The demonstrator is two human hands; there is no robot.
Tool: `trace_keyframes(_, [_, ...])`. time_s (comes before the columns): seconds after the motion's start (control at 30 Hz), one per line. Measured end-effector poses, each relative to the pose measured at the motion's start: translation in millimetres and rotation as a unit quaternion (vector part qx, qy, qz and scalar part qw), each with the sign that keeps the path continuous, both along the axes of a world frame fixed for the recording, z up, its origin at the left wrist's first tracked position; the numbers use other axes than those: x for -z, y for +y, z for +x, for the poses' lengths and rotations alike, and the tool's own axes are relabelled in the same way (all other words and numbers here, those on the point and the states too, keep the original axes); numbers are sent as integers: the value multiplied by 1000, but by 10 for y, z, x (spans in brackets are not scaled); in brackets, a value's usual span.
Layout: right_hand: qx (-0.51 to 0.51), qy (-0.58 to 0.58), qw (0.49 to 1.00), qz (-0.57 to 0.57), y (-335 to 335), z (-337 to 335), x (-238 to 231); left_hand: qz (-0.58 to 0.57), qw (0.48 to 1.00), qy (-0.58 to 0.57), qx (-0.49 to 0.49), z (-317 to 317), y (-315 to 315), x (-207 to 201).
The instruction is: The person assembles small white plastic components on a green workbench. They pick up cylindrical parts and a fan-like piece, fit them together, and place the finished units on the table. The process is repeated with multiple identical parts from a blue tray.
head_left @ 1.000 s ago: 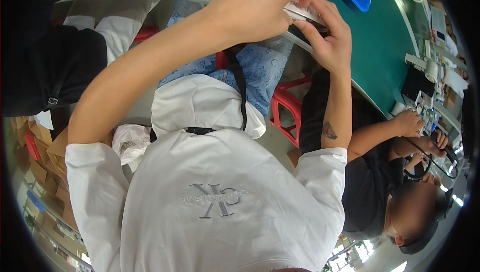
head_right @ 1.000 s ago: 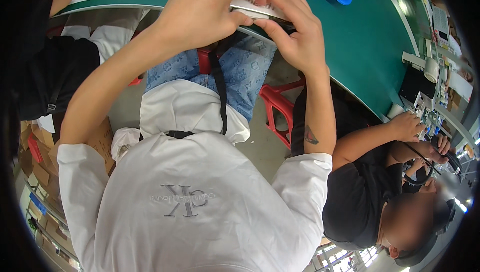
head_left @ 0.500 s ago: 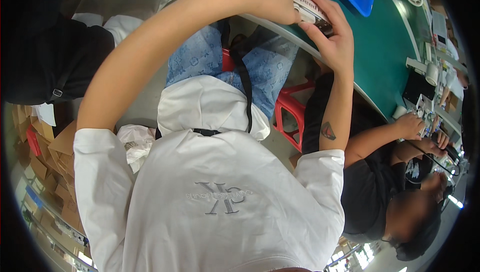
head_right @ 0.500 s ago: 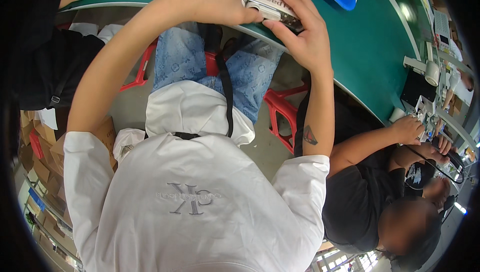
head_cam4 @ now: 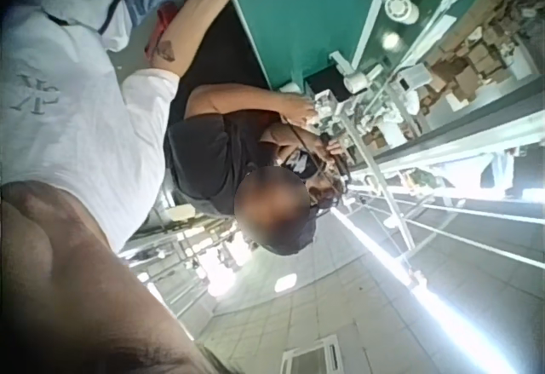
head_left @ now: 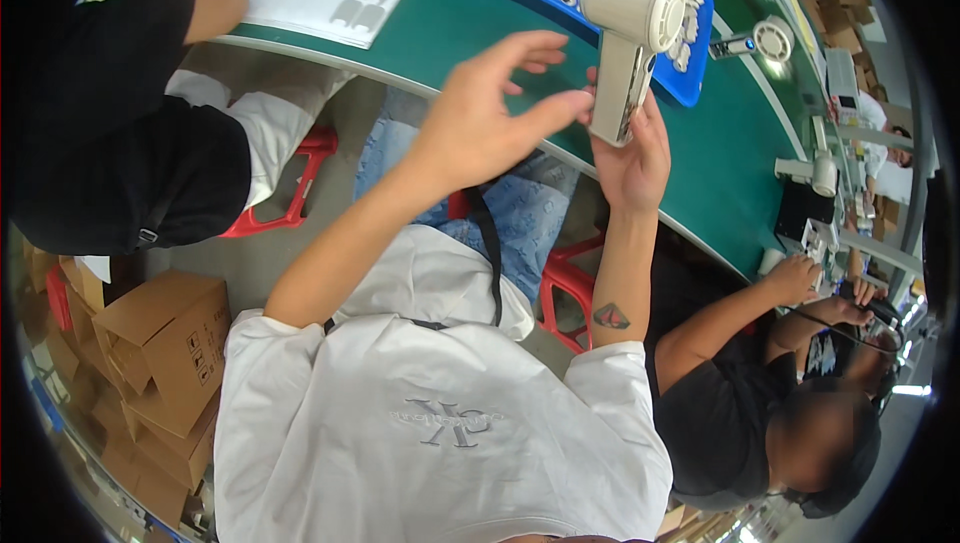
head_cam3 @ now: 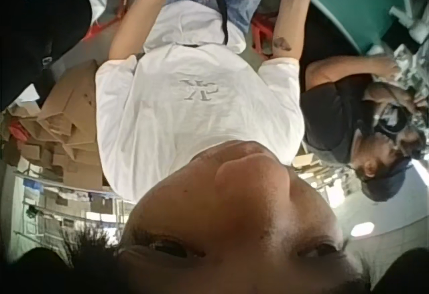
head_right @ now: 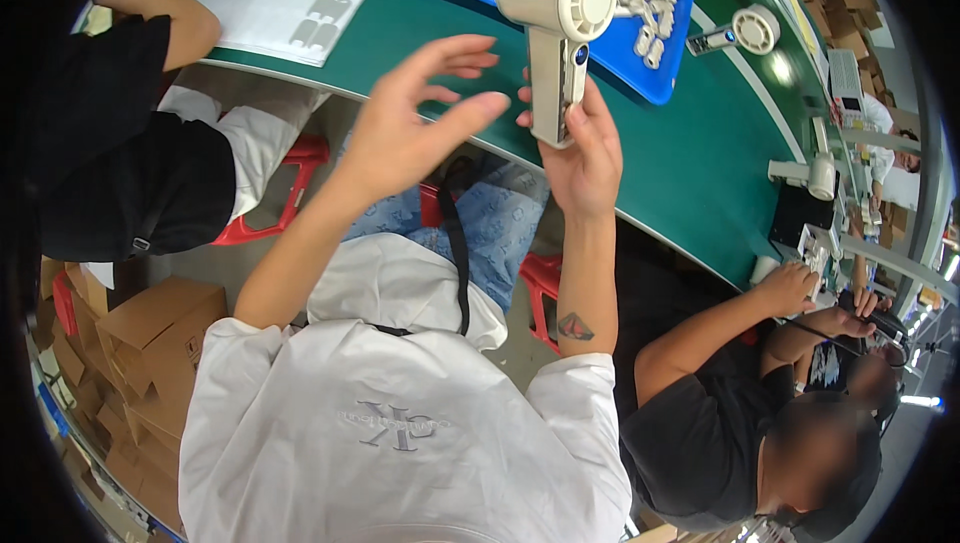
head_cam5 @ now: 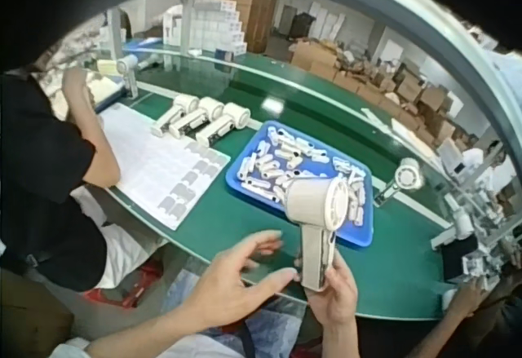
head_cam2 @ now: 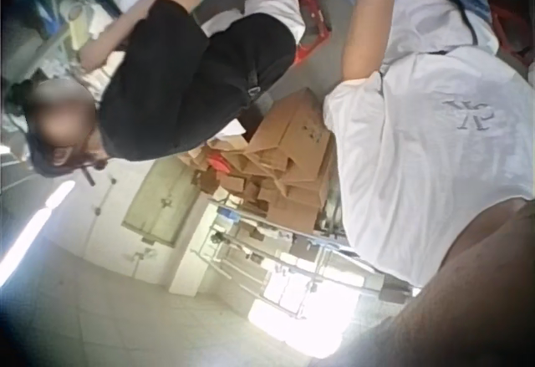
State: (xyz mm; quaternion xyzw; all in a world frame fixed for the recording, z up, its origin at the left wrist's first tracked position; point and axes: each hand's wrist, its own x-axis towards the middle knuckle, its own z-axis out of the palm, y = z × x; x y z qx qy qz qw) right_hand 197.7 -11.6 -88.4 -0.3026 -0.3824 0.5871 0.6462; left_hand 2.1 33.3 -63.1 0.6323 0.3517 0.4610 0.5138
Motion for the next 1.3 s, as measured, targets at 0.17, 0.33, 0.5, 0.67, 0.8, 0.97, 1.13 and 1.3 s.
trace_keyframes(0.17, [-41,16,999,-6,-21,-390,-136,17,998,-53,1,154,58,-144])
trace_keyframes(0.33, [27,-1,999,-24,-40,-540,-120,-6,997,-73,8,127,75,-195])
trace_keyframes(0.5, [165,-309,936,38,-136,-386,-193,21,1000,16,15,11,147,-104])
trace_keyframes(0.67, [361,-524,744,206,-208,-22,-325,135,967,185,110,-150,482,18])
trace_keyframes(0.8, [226,-682,664,207,-65,-70,-492,279,913,245,167,-56,715,154])
trace_keyframes(0.97, [148,-736,633,189,75,-84,-197,321,902,230,175,-36,714,327])
trace_keyframes(1.13, [199,-718,634,207,167,-101,-108,301,930,183,102,-88,539,442])
trace_keyframes(1.3, [214,-707,638,219,164,-112,-22,310,927,198,68,-79,462,491])
